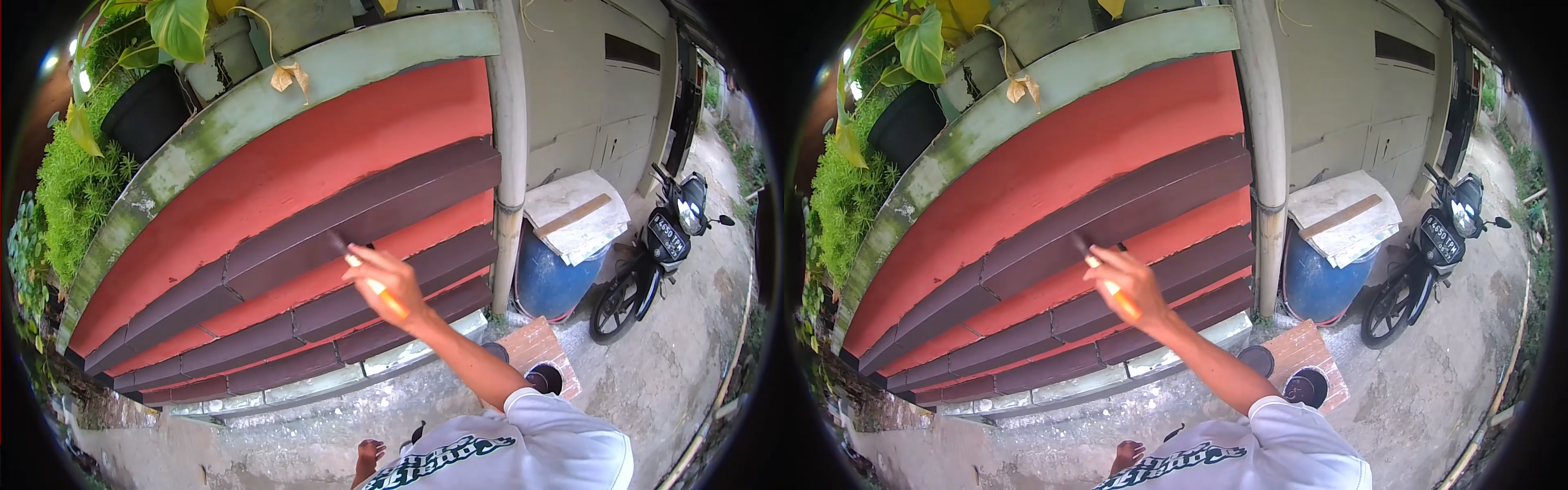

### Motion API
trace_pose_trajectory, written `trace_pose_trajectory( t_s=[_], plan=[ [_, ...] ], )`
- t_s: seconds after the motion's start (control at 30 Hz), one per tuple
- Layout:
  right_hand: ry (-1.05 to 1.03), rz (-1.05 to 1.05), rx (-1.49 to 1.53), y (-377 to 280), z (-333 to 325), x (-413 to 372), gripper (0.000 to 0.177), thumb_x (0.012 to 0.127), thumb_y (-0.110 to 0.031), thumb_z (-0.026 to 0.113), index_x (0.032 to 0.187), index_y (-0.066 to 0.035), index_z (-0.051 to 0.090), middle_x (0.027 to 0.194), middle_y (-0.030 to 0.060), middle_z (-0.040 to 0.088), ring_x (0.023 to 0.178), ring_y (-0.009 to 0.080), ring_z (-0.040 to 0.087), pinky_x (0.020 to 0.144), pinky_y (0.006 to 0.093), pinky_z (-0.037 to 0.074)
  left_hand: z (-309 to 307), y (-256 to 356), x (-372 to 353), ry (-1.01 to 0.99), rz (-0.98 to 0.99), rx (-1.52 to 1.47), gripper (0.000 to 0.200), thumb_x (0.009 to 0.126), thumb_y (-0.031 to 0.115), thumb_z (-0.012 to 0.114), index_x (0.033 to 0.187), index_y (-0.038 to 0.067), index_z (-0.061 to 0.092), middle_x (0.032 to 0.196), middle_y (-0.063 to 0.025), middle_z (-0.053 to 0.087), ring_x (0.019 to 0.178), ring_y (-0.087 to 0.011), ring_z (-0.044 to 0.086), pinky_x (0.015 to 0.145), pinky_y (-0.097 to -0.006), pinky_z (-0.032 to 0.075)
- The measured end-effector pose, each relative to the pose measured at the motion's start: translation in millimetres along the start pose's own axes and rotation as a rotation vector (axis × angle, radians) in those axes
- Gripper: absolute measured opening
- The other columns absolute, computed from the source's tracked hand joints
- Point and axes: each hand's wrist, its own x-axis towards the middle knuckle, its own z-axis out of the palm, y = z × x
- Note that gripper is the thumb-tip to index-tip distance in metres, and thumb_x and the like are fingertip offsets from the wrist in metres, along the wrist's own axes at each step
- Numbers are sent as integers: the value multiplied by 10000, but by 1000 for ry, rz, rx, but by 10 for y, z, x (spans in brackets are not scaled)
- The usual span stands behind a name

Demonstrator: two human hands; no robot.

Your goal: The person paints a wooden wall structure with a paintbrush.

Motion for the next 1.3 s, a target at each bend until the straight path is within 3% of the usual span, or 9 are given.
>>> trace_pose_trajectory(
  t_s=[0.07, 0.17, 0.37, 0.5, 0.63, 0.73, 0.9, 1.03, 1.3],
  plan=[
    [84, 68, 4, 134, -205, 46, 152, 854, -16, 701, 963, -91, 776, 1239, 207, 704, 1070, 340, 705, 905, 400, 568, 79, 88, -80, 66, 25, -56, 214, 909, 75, 612, 1111, 93, 541, 1047, -138, 729, 925, -296, 739, 703, -391, 584],
    [161, 131, -63, 294, -687, 98, 151, 867, -7, 679, 949, -82, 781, 1215, 214, 715, 1125, 328, 706, 943, 390, 562, -70, 29, 15, -110, 16, -118, 217, 918, 67, 600, 1125, 87, 535, 1054, -142, 730, 933, -298, 740, 706, -396, 586],
    [344, 149, -329, 678, -1719, 175, 143, 909, -7, 639, 950, -43, 771, 1206, 213, 719, 1162, 338, 694, 969, 373, 541, 32, 99, -83, 14, -73, -17, 182, 946, 66, 565, 1121, 91, 523, 1062, -144, 729, 931, -306, 740, 711, -405, 583],
    [530, 91, -641, 654, -2014, 257, 143, 929, -12, 622, 959, -28, 760, 1197, 205, 721, 1155, 359, 690, 970, 392, 534, -174, -207, 288, -221, 104, 43, 167, 956, 93, 552, 1117, 109, 511, 1067, -146, 727, 933, -317, 736, 717, -429, 579],
    [451, 52, -609, 671, -1754, 208, 147, 910, -40, 661, 1001, -56, 775, 1222, 243, 701, 1117, 385, 694, 940, 432, 545, -169, -100, 82, -133, -82, -181, 168, 941, 88, 564, 1103, 105, 523, 1055, -147, 729, 934, -319, 737, 720, -428, 580],
    [322, -14, -712, 504, -1234, 160, 215, 836, -37, 727, 1033, -87, 798, 1208, 251, 698, 1027, 380, 709, 890, 421, 568, -176, -131, -47, -51, -34, -135, 161, 937, 92, 564, 1095, 100, 532, 1057, -148, 730, 943, -320, 736, 724, -430, 581],
    [240, -3, -477, 137, -491, 90, 232, 824, -29, 719, 1041, -69, 790, 1205, 268, 692, 982, 386, 719, 873, 421, 573, -206, -198, -264, 75, 5, -81, 132, 983, 150, 506, 1098, 96, 541, 1091, -160, 730, 977, -325, 725, 755, -448, 568],
    [160, -12, -356, -49, -38, 66, 236, 830, -22, 705, 1053, -51, 776, 1216, 275, 688, 984, 384, 728, 875, 423, 578, -309, -302, -280, 41, -47, -170, 145, 1011, 163, 461, 1120, 106, 538, 1213, -161, 690, 1104, -344, 678, 912, -497, 524],
    [6, -1, -186, -387, 726, 69, 279, 771, 13, 744, 1040, -59, 767, 1228, 298, 672, 978, 376, 739, 832, 405, 589, -636, -470, -373, 141, 3, -190, 157, 974, 129, 520, 1120, 83, 554, 1078, -147, 737, 957, -305, 733, 737, -426, 565]
  ],
)
